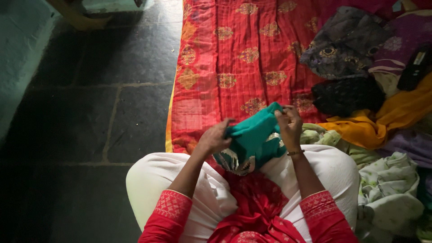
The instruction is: The person folds a teal garment with a gold border, then a white garment with green patterns, and finally a black patterned garment. Each item is folded by hand and placed on the mat.
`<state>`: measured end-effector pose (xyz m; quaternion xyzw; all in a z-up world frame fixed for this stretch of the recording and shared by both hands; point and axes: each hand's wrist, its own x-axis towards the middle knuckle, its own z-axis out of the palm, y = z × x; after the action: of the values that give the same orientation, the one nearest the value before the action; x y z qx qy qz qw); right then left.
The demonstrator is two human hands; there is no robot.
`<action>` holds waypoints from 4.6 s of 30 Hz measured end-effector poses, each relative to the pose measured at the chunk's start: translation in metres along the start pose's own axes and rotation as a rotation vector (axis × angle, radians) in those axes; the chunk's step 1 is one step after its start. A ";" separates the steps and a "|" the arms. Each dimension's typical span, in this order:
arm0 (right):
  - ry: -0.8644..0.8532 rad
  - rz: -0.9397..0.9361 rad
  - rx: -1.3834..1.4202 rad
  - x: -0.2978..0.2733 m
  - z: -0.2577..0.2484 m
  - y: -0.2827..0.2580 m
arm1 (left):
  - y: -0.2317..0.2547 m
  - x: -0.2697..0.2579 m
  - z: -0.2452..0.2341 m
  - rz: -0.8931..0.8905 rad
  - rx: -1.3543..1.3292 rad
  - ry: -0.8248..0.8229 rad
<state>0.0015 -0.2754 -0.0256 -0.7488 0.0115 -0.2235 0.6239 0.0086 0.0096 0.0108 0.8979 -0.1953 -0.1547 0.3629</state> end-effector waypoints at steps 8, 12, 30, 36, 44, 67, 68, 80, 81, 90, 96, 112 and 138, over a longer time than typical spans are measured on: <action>-0.014 0.423 0.779 0.001 -0.007 0.024 | 0.006 -0.003 0.005 -0.074 0.218 -0.163; -0.129 0.164 0.572 0.003 -0.009 0.039 | 0.005 -0.004 0.002 -0.051 0.317 -0.269; -0.584 0.136 -0.213 -0.004 -0.015 0.016 | 0.016 -0.008 -0.054 -0.087 -0.216 0.367; -0.281 -0.090 -0.419 -0.003 -0.029 0.030 | 0.012 -0.015 -0.056 0.215 -0.156 0.449; -0.062 0.018 -0.127 -0.024 -0.045 -0.017 | 0.019 -0.021 -0.041 0.144 -0.046 0.236; 0.076 -0.195 -0.078 -0.073 -0.046 -0.222 | 0.058 -0.062 -0.021 0.456 -0.187 -0.238; 0.084 -0.197 -0.088 -0.073 -0.047 -0.226 | 0.066 -0.065 -0.018 0.516 -0.164 -0.224; 0.111 -0.263 -0.542 -0.093 -0.124 -0.245 | 0.084 -0.112 -0.076 0.666 -0.299 0.095; 0.044 -0.280 -0.541 -0.096 -0.133 -0.252 | 0.088 -0.132 -0.092 0.708 -0.382 0.136; -0.775 -0.373 -0.173 -0.077 -0.124 -0.275 | 0.134 -0.204 -0.166 0.860 -0.374 -0.209; -0.733 -0.112 -0.332 0.026 -0.095 -0.202 | 0.112 -0.094 -0.171 0.471 0.265 0.138; -0.329 -0.208 0.388 0.085 -0.086 -0.164 | 0.123 -0.089 -0.185 0.783 0.639 0.824; -0.375 0.451 -0.026 0.049 -0.026 0.064 | -0.053 0.031 -0.053 -0.132 0.239 0.121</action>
<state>0.0531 -0.3284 -0.0670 -0.7636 0.0650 0.0633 0.6393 0.0706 0.0616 0.0058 0.9533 -0.1307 -0.0992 0.2536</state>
